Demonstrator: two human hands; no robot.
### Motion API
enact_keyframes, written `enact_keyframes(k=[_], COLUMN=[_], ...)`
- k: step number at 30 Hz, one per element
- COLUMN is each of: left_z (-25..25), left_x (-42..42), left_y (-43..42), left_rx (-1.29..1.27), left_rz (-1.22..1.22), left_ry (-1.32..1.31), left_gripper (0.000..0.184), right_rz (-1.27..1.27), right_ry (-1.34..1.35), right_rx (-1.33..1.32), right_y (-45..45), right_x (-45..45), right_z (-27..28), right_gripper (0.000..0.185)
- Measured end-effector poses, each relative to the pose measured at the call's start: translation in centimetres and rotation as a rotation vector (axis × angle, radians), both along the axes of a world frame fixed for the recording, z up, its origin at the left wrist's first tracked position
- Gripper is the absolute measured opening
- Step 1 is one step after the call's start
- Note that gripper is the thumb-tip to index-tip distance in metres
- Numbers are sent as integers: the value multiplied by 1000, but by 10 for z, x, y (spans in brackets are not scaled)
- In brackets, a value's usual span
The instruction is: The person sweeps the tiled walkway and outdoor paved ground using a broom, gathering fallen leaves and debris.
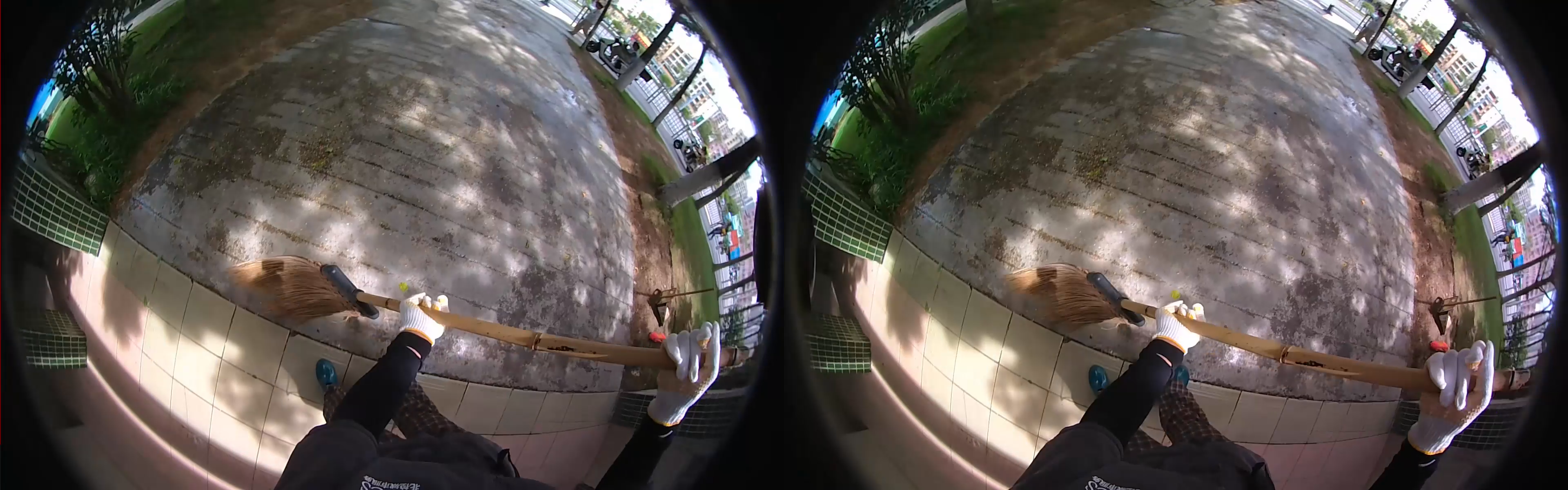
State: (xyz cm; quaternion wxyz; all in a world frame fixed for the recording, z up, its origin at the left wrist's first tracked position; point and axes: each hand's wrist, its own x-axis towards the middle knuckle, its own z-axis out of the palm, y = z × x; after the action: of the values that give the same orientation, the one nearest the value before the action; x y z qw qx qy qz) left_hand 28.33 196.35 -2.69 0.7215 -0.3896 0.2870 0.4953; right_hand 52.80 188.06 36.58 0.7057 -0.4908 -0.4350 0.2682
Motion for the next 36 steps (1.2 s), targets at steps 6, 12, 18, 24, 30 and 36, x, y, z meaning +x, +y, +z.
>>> enact_keyframes(k=[6,12,18,24,30,36], left_z=[82,186,96,-40,-106,-69], left_x=[-24,18,-23,-74,-4,204], left_y=[115,24,-147,-360,-278,135], left_rx=[385,349,145,-566,-356,-241], left_rz=[52,128,329,567,28,198], left_ry=[137,82,176,398,800,64], left_gripper=[33,35,33,5,4,17], right_rz=[500,639,844,1236,1240,702], right_ry=[68,459,763,672,662,361], right_rx=[379,464,-198,-856,-869,-314], right_y=[-23,35,149,140,208,317], right_x=[-21,148,106,-112,-87,235], right_z=[34,62,-58,-167,-167,-6], right_gripper=[36,41,34,28,21,21])
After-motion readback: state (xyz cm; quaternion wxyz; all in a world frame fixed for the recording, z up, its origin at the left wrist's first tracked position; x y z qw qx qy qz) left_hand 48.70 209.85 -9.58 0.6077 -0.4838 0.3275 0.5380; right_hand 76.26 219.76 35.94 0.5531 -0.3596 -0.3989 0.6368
